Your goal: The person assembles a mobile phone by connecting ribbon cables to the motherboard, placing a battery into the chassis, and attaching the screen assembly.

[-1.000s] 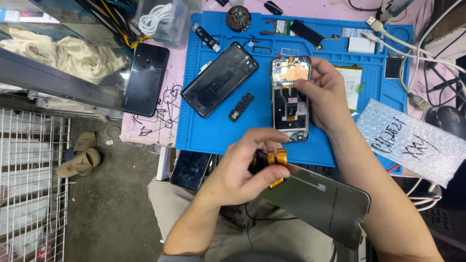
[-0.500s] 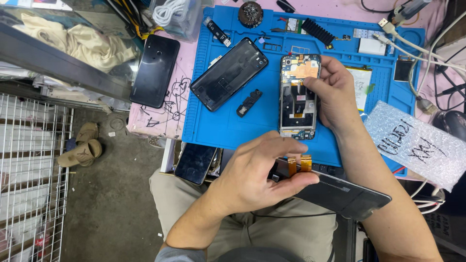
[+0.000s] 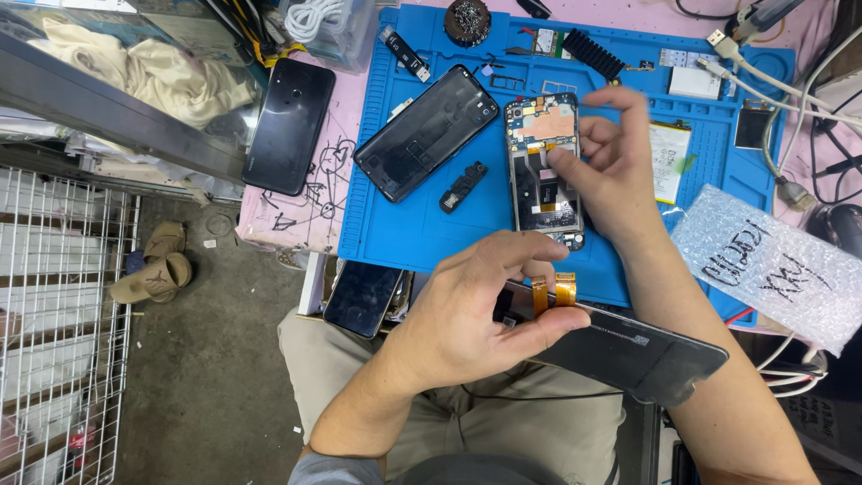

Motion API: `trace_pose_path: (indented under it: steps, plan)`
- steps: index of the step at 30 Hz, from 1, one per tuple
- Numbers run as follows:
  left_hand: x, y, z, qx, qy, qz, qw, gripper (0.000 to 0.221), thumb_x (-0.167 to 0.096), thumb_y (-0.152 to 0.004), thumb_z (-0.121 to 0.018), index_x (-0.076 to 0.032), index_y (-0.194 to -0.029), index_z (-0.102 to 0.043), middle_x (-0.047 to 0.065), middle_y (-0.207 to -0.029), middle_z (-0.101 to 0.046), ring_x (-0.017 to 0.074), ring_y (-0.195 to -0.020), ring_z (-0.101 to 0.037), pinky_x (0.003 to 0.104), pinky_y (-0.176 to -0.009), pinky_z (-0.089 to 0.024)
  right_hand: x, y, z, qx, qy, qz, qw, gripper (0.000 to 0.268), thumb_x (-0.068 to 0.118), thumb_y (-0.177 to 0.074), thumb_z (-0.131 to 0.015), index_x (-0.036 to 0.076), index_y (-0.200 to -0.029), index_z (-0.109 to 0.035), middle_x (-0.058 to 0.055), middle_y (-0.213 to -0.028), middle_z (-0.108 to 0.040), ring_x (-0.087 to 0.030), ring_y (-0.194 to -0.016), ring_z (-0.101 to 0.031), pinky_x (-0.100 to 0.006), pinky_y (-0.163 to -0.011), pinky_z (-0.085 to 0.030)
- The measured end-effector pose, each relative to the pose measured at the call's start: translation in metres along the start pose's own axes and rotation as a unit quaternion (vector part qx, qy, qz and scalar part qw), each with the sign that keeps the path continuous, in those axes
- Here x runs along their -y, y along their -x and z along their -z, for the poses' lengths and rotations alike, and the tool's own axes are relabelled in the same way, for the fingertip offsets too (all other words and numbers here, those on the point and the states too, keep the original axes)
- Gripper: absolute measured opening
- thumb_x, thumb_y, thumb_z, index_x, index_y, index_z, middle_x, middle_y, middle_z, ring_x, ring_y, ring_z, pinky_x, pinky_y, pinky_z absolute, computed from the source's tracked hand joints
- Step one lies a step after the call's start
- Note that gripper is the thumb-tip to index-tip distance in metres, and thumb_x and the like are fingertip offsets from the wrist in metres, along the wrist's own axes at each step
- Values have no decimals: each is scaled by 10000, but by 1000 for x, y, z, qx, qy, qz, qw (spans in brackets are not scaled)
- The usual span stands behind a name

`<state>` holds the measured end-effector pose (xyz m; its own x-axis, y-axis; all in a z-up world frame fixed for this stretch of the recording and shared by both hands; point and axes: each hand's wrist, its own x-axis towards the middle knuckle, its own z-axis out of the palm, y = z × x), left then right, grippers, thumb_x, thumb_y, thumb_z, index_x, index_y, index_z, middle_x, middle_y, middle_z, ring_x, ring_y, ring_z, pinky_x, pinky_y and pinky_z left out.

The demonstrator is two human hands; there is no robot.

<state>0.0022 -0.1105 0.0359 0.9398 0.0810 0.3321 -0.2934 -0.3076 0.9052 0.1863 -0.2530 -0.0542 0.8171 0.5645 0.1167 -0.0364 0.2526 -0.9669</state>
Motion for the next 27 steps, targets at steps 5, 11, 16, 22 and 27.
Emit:
trace_pose_path:
  steps: [5, 11, 16, 22, 27]
  plan:
    - [5, 2, 4, -20, -19, 11, 1000, 572, -230, -895, -891, -29, -1323, -571, 85, -1102, -705, 137, -903, -744, 268, -801, -626, -14, 2, 5, 34, 146, 16, 989, 505, -172, -884, -784, -58, -1307, -534, -164, -1271, -633, -178, -1209, -638, -335, -1030, -582]
    - [18, 3, 22, -60, -30, 111, 992, 569, -192, -862, -868, -5, -1296, -551, 63, -906, -705, 120, -773, -695, 264, -696, -572, -11, 2, 2, 2, 109, 3, 994, 536, -163, -826, -780, -18, -1257, -497, -124, -1208, -652, -154, -1138, -679, -322, -966, -634]
    - [36, -4, 22, -33, -18, 223, 974, 619, -207, -817, -817, -5, -1347, -568, 37, -774, -698, 94, -655, -662, 253, -577, -528, -12, 5, 7, 8, 54, -22, 998, 412, -165, -842, -768, -17, -1159, -551, -162, -1214, -693, -172, -1076, -722, -327, -932, -646]
    - [45, -17, 10, 17, -17, 248, 969, 840, -257, -793, -837, 19, -1475, -432, 47, -700, -663, 100, -596, -608, 265, -539, -490, -10, 6, 18, 50, -14, -35, 998, 223, -172, -819, -731, -18, -973, -681, -147, -1242, -682, -180, -1052, -710, -302, -888, -630]
    - [38, -19, 0, 27, 37, 249, 968, 679, -251, -804, -791, -11, -1406, -588, 37, -704, -669, 90, -590, -602, 260, -527, -480, -7, 8, 19, 111, -63, -57, 990, 269, -176, -874, -725, 14, -1044, -639, -103, -1206, -645, -156, -1083, -656, -297, -976, -573]
